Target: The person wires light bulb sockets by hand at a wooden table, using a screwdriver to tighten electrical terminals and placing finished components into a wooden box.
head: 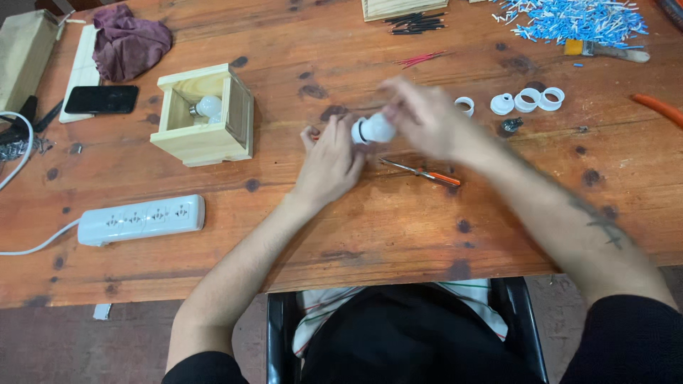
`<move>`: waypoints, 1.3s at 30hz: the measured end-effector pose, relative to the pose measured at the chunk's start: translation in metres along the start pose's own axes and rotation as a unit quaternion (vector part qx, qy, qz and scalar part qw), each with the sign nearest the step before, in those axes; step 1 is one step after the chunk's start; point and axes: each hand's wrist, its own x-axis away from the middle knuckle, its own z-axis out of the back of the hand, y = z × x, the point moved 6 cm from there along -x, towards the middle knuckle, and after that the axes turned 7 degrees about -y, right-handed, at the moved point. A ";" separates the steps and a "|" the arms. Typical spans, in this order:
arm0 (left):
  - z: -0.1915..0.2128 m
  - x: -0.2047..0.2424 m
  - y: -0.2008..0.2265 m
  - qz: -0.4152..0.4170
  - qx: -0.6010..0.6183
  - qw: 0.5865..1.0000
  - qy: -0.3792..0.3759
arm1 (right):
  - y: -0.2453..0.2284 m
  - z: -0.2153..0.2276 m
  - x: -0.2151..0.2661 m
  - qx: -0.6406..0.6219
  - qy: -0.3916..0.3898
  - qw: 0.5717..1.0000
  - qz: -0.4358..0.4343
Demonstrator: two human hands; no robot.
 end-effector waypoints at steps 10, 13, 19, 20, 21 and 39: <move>0.002 0.007 0.013 -0.041 0.164 0.980 -0.101 | -0.059 -0.006 0.000 0.172 -0.082 0.980 0.056; 0.028 0.008 0.037 -0.095 0.341 0.928 -0.118 | -0.072 -0.001 0.012 0.176 -0.144 0.967 0.116; 0.006 0.022 0.034 -0.097 0.592 0.736 -0.315 | -0.093 0.023 0.026 0.022 -0.229 0.958 0.171; 0.000 0.023 0.031 -0.097 0.591 0.737 -0.313 | -0.101 0.029 0.025 0.023 -0.230 0.958 0.172; -0.007 0.024 0.028 -0.095 0.603 0.726 -0.317 | -0.104 0.031 0.024 -0.030 -0.261 0.957 0.122; -0.034 0.052 0.031 -0.117 0.804 0.388 -0.435 | -0.120 0.031 0.023 -0.024 -0.317 0.927 0.197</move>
